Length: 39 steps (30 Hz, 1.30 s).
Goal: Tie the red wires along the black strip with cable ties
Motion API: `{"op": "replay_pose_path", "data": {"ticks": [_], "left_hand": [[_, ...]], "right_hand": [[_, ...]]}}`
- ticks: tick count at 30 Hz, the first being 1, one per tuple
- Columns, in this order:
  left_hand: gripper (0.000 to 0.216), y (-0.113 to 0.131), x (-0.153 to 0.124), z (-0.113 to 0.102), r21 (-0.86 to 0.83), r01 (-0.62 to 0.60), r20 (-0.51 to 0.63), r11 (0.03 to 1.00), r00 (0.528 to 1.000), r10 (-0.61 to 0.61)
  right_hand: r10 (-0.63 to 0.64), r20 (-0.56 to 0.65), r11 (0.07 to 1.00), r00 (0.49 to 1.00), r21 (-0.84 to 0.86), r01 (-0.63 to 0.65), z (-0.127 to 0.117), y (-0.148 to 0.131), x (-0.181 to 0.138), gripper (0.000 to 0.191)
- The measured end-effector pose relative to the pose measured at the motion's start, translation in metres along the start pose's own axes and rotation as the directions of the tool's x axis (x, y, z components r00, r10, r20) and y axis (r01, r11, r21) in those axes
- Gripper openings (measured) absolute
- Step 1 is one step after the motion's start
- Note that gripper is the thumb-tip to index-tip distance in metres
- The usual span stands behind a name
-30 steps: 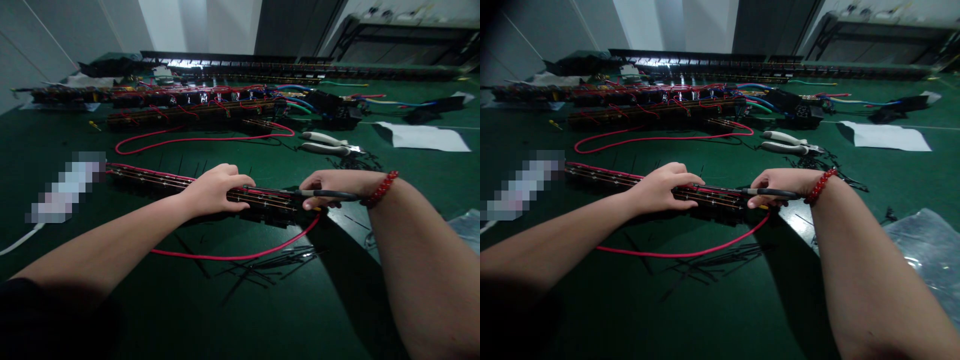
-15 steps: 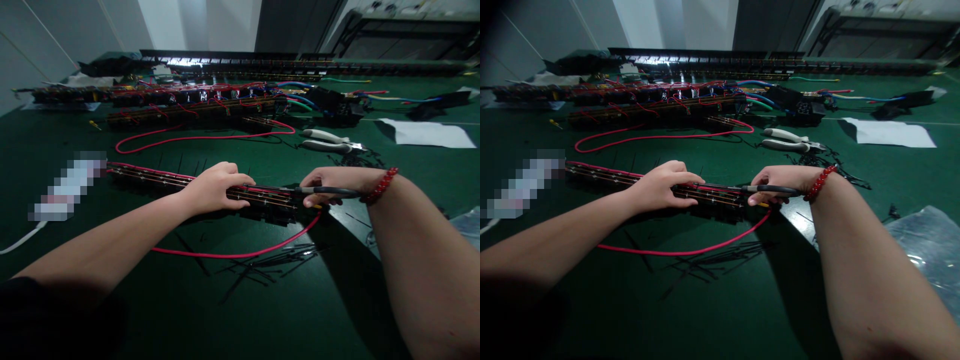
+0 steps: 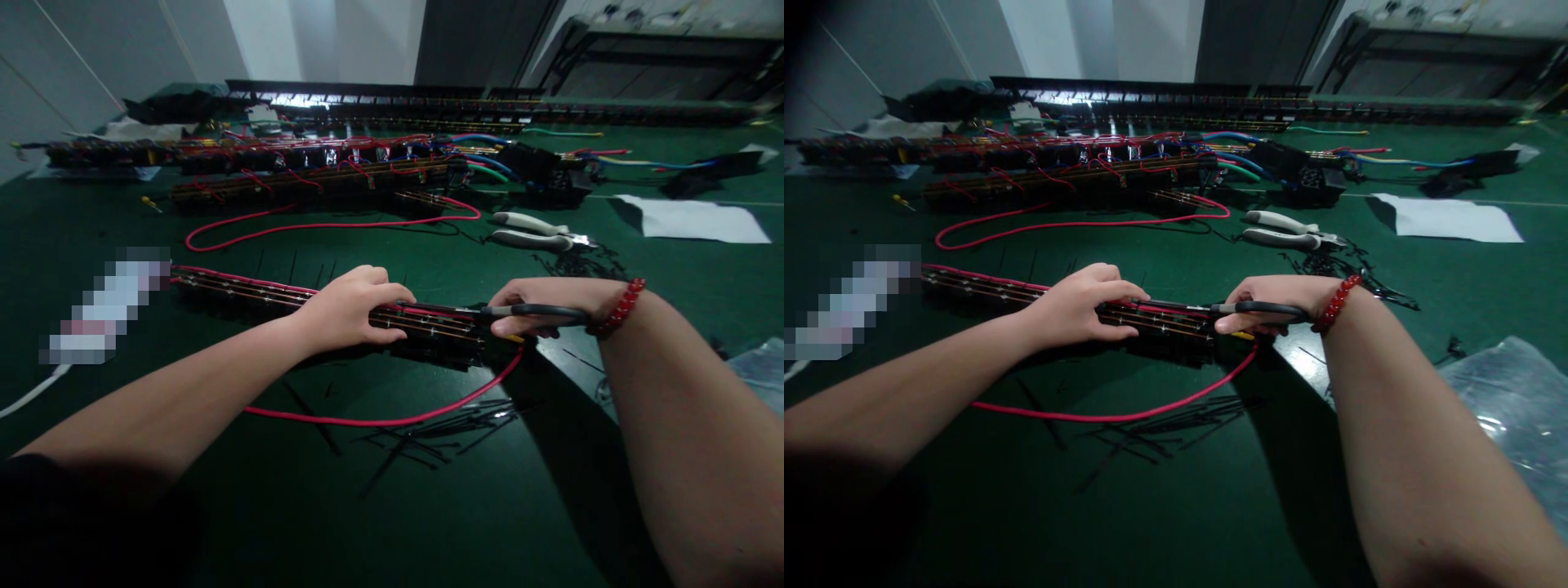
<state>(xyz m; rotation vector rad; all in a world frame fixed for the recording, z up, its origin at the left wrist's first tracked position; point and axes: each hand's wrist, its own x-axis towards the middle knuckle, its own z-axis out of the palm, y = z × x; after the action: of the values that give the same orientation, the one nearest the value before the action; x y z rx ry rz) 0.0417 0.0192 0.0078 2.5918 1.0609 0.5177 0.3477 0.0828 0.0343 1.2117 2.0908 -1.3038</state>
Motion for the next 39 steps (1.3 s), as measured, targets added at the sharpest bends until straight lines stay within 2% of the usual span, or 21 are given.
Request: {"op": "replay_pose_path", "data": {"ticks": [6, 19, 32, 39], "left_hand": [[0.037, -0.002, 0.000, 0.000, -0.004, -0.018, -0.002, 1.000, 1.000, 0.018], [0.035, -0.003, -0.003, 0.003, -0.031, -0.056, -0.059, 0.998, 0.997, 0.054], [0.032, -0.003, -0.004, 0.005, 0.000, -0.074, -0.095, 0.997, 0.993, 0.074], [0.031, -0.002, -0.003, 0.005, 0.039, -0.050, -0.056, 0.998, 0.997, 0.052]], "right_hand": [[-0.060, 0.021, 0.998, 0.998, -0.012, 0.061, 0.001, -0.001, 0.000, 0.065], [0.000, 0.021, 0.999, 1.000, 0.042, -0.001, 0.002, -0.006, 0.000, 0.061], [-0.019, 0.019, 1.000, 1.000, -0.014, 0.019, 0.001, -0.009, 0.003, 0.061], [0.085, -0.016, 0.995, 0.996, -0.041, -0.085, 0.003, -0.014, 0.004, 0.057]]}}
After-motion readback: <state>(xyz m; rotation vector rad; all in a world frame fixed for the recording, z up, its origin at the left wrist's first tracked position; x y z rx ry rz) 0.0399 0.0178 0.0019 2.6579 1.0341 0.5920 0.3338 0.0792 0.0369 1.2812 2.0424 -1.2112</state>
